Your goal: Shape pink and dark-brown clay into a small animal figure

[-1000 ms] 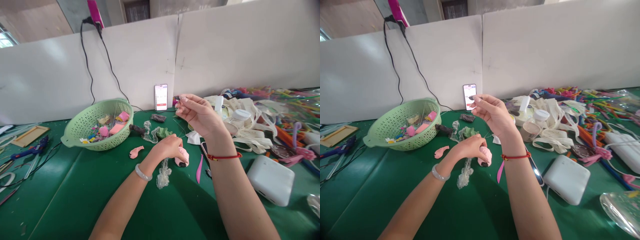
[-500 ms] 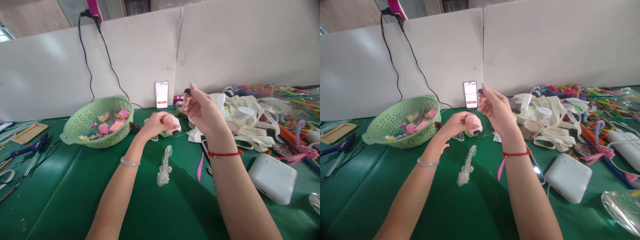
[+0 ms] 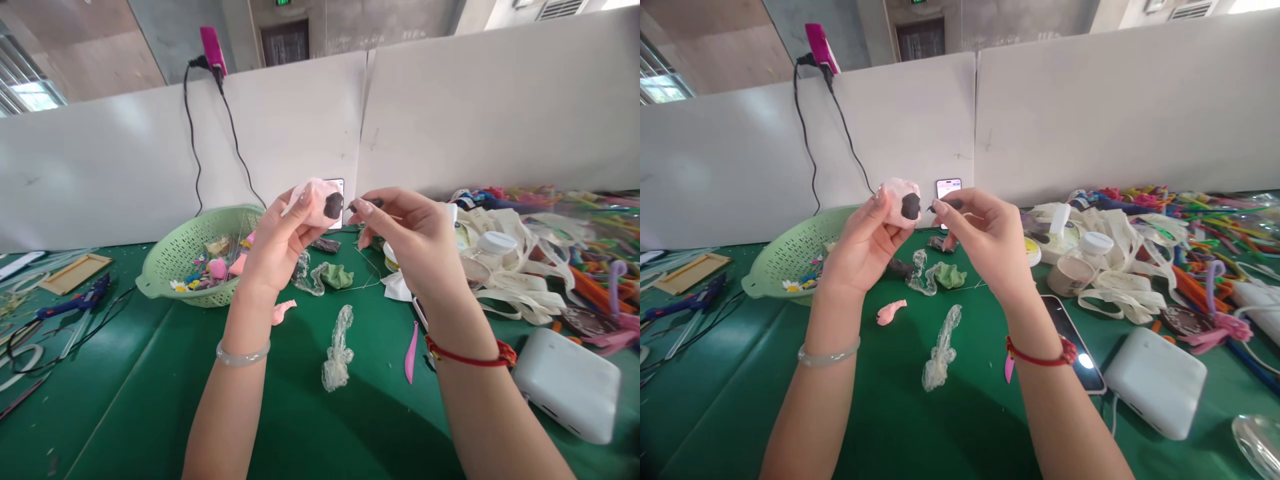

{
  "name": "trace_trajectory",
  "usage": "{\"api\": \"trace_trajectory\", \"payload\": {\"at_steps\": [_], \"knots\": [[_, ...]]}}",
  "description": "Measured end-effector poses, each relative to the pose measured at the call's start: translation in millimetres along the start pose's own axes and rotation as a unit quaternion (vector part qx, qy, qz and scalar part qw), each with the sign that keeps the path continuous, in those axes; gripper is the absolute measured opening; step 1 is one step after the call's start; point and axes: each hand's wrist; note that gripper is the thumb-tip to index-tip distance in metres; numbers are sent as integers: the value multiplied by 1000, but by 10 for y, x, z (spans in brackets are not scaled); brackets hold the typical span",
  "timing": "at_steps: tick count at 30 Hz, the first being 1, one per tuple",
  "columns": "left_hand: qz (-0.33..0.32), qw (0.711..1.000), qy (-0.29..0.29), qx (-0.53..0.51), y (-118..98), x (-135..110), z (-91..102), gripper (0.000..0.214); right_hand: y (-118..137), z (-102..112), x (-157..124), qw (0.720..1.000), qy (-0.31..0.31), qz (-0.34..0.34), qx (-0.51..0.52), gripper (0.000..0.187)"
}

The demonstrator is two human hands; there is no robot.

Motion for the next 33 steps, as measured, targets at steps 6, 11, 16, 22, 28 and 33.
{"api": "trace_trajectory", "payload": {"at_steps": [6,11,16,22,28,33], "knots": [[-22,999,47,-16,-106,-85,-82,29,80,-130,-83,998,-35,42,28,15],[-8,999,42,0,-125,-144,-159,30,139,-199,-145,996,-58,57,32,15],[-37,999,40,0,-134,-165,-212,29,134,-188,-158,996,-54,63,41,21],[-1,1000,6,-11,-121,-132,-212,30,161,-164,-138,997,-34,21,61,27],[-2,1000,-4,2,-116,-140,-226,27,213,-115,-144,998,-20,1,64,25],[-11,1000,-15,12,-123,-173,-270,29,243,-46,-162,999,-23,22,25,24]]}}
Point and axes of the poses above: each hand's wrist, its own x-axis towards the middle knuckle, its own z-axis out of the back of the hand, y = z × x, and after that the axes turned 3 degrees about -z, right-handed
